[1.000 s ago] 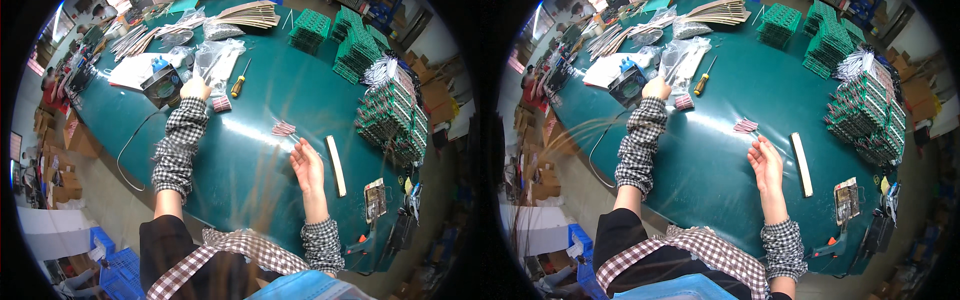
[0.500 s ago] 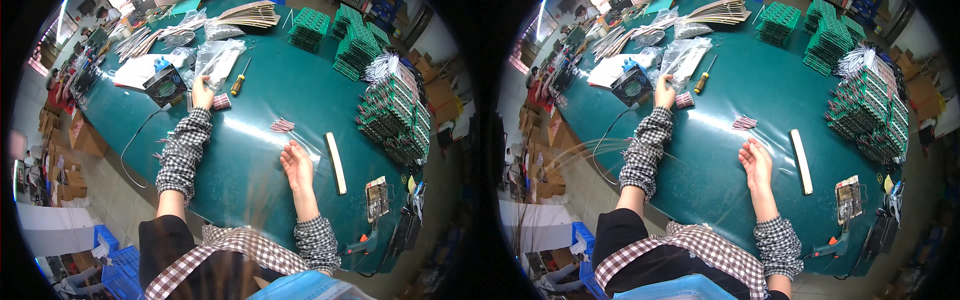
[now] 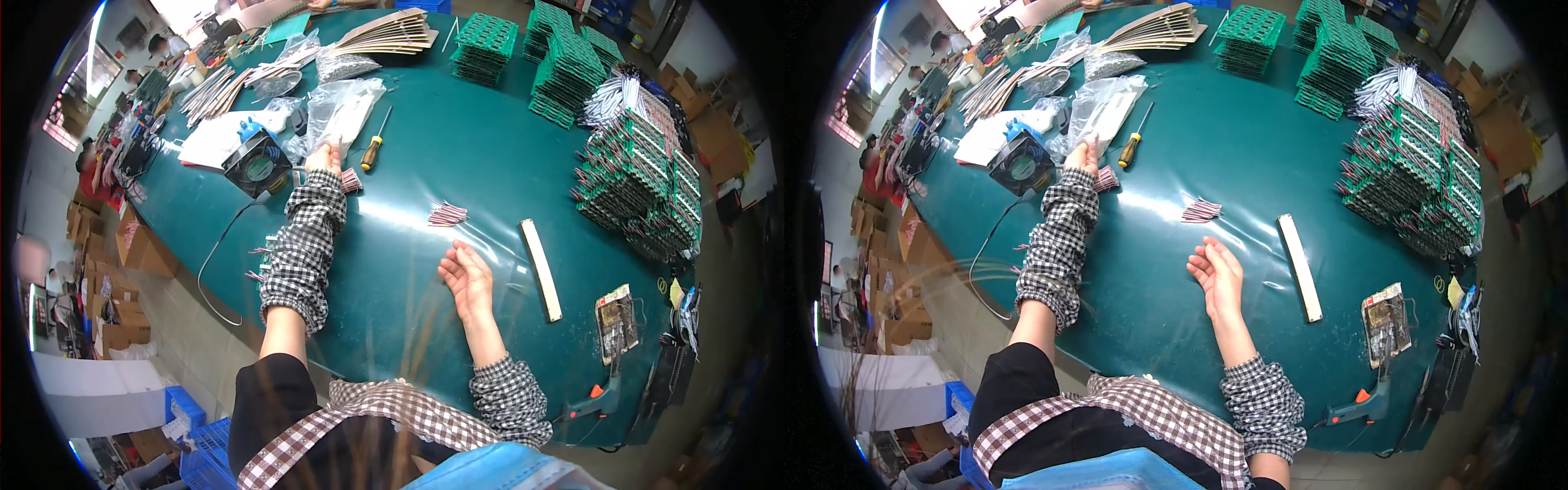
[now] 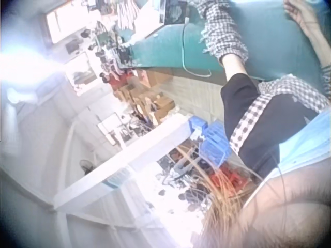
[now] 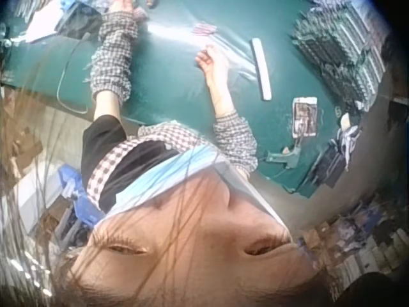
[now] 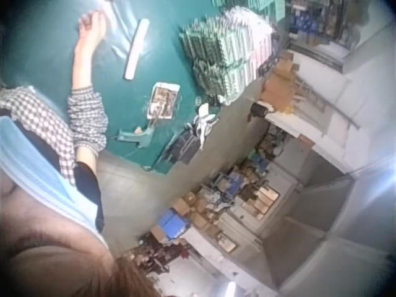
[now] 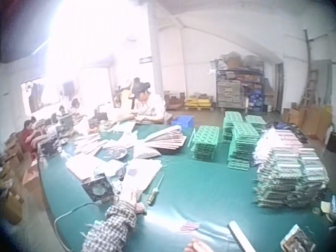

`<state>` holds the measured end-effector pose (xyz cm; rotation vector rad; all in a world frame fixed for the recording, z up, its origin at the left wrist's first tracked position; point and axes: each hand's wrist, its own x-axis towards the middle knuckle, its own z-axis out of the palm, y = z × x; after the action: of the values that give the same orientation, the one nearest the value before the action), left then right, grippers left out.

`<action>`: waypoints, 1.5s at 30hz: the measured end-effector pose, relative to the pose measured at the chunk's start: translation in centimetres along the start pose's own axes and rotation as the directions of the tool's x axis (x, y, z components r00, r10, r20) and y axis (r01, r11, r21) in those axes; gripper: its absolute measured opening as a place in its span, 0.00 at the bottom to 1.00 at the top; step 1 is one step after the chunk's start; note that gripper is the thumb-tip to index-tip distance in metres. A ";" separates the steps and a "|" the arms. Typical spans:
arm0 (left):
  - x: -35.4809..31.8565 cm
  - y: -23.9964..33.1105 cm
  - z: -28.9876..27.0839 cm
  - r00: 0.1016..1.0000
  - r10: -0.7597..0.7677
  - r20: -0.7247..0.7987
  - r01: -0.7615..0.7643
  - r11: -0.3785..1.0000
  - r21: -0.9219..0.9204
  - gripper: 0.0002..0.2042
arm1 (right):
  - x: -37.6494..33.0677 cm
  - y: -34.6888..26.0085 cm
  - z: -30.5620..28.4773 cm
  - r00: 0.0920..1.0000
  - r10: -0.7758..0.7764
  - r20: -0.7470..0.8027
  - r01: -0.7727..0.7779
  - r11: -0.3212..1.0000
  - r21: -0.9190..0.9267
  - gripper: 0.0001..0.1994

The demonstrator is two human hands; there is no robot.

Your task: The person uses a soldering iron to attach wires to multiple green circuit boards on a green workbench. They repeatedly heat solder joints, inspect the boards, and stack completed units. The person also handles small wire bundles and a plastic bag of components.

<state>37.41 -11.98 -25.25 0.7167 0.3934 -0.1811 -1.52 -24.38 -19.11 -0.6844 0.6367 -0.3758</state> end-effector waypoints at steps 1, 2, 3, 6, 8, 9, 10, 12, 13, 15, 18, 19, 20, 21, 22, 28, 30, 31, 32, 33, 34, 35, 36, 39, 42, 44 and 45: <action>-0.4 1.2 0.2 0.998 0.036 0.044 -0.039 0.997 0.065 0.06 | -0.2 0.2 0.5 1.000 0.010 0.018 -0.010 1.000 0.012 0.15; -0.3 1.9 0.3 0.994 0.058 0.091 -0.069 0.990 0.126 0.06 | -0.3 0.3 0.6 0.999 0.022 0.036 -0.023 1.000 0.022 0.15; -0.3 2.3 0.4 0.987 0.073 0.140 -0.099 0.978 0.183 0.06 | -0.2 0.3 0.7 0.999 0.023 0.045 -0.024 0.999 0.022 0.15; 2.2 4.7 0.0 0.662 0.543 0.517 -0.623 0.015 0.782 0.14 | -0.3 0.7 1.2 0.996 0.039 0.080 -0.042 0.999 0.031 0.14; 3.1 5.4 0.7 0.581 0.400 0.709 -0.514 -0.495 0.701 0.18 | -0.3 0.7 1.3 0.995 0.033 0.098 -0.037 0.999 0.031 0.14; 2.9 5.1 1.3 0.628 0.352 0.694 -0.493 -0.510 0.705 0.17 | -0.2 0.6 1.2 0.995 0.038 0.091 -0.041 0.999 0.026 0.14; 2.8 4.7 2.0 0.673 0.304 0.675 -0.471 -0.527 0.707 0.17 | -0.3 0.6 1.0 0.995 0.044 0.086 -0.046 0.999 0.021 0.14; 1.5 4.0 3.9 0.760 0.261 0.596 -0.401 -0.533 0.745 0.16 | -0.2 0.4 0.9 0.996 0.047 0.080 -0.048 0.999 0.017 0.13; 1.9 3.6 4.2 0.756 0.291 0.586 -0.389 -0.520 0.760 0.16 | -0.2 0.3 0.8 0.996 0.047 0.079 -0.048 0.999 0.016 0.13; 2.3 3.3 4.5 0.751 0.349 0.560 -0.360 -0.495 0.791 0.16 | -0.2 0.1 0.8 0.995 0.051 0.081 -0.052 0.999 0.015 0.13; 4.5 3.7 4.9 0.765 0.236 0.599 -0.391 -0.569 0.723 0.15 | -0.2 -0.1 0.6 0.995 0.053 0.085 -0.054 0.999 0.002 0.13; 7.7 5.1 3.8 0.803 0.157 0.574 -0.432 -0.509 0.744 0.17 | -0.4 0.1 1.1 0.992 0.065 0.108 -0.067 0.998 0.013 0.13; 9.6 5.7 2.7 0.776 0.183 0.603 -0.482 -0.444 0.755 0.18 | -0.4 0.1 1.3 0.991 0.066 0.118 -0.069 0.997 0.020 0.13; 11.1 6.8 1.8 0.747 0.216 0.629 -0.528 -0.382 0.758 0.19 | -0.4 0.2 1.6 0.988 0.071 0.137 -0.075 0.997 0.026 0.13; 11.7 7.3 1.7 0.719 0.246 0.650 -0.576 -0.314 0.755 0.20 | -0.5 0.2 1.7 0.986 0.074 0.149 -0.079 0.996 0.028 0.13; 3.2 4.5 5.6 0.773 0.316 0.551 -0.278 -0.611 0.741 0.25 | 0.0 -0.1 0.4 0.994 0.061 0.092 -0.059 0.998 -0.028 0.13; 4.1 6.2 5.4 0.795 0.288 0.534 -0.277 -0.612 0.741 0.29 | -0.1 0.1 0.8 0.991 0.070 0.115 -0.068 0.997 -0.025 0.13; 4.5 6.9 5.3 0.812 0.284 0.510 -0.269 -0.595 0.758 0.30 | -0.3 0.0 0.9 0.989 0.073 0.126 -0.070 0.997 -0.025 0.13; 4.1 7.2 5.6 0.831 0.271 0.486 -0.264 -0.577 0.773 0.31 | -0.3 0.0 0.9 0.989 0.076 0.127 -0.073 0.997 -0.025 0.13; 3.6 7.2 6.1 0.849 0.256 0.462 -0.265 -0.551 0.791 0.32 | -0.3 0.0 0.9 0.990 0.077 0.118 -0.074 0.997 -0.032 0.13; 3.1 7.0 6.2 0.837 0.261 0.481 -0.274 -0.560 0.782 0.35 | -0.3 -0.1 1.0 0.991 0.078 0.109 -0.074 0.997 -0.039 0.13; 2.5 6.9 6.2 0.827 0.267 0.495 -0.289 -0.554 0.781 0.36 | -0.3 -0.1 1.0 0.992 0.079 0.101 -0.076 0.996 -0.042 0.13; 2.0 6.8 6.3 0.816 0.272 0.510 -0.304 -0.548 0.779 0.37 | -0.4 -0.2 1.0 0.992 0.079 0.099 -0.075 0.996 -0.046 0.13; 1.3 6.5 6.9 0.831 0.339 0.442 -0.204 -0.552 0.808 0.38 | -0.4 -0.3 1.0 0.992 0.079 0.102 -0.074 0.996 -0.052 0.13; 2.3 6.8 6.2 0.827 0.369 0.423 -0.181 -0.538 0.823 0.40 | -0.3 -0.3 1.0 0.990 0.080 0.113 -0.075 0.996 -0.050 0.13; 2.8 7.0 6.1 0.826 0.348 0.444 -0.227 -0.516 0.826 0.42 | -0.3 -0.2 1.0 0.991 0.081 0.109 -0.076 0.996 -0.051 0.13; 2.8 7.0 6.4 0.834 0.345 0.430 -0.211 -0.521 0.827 0.42 | -0.3 -0.2 1.0 0.991 0.080 0.109 -0.075 0.996 -0.053 0.13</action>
<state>43.87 -11.08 -17.80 2.7770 -0.1171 0.2099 -1.13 -23.89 -18.32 -0.7203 0.5665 -0.2491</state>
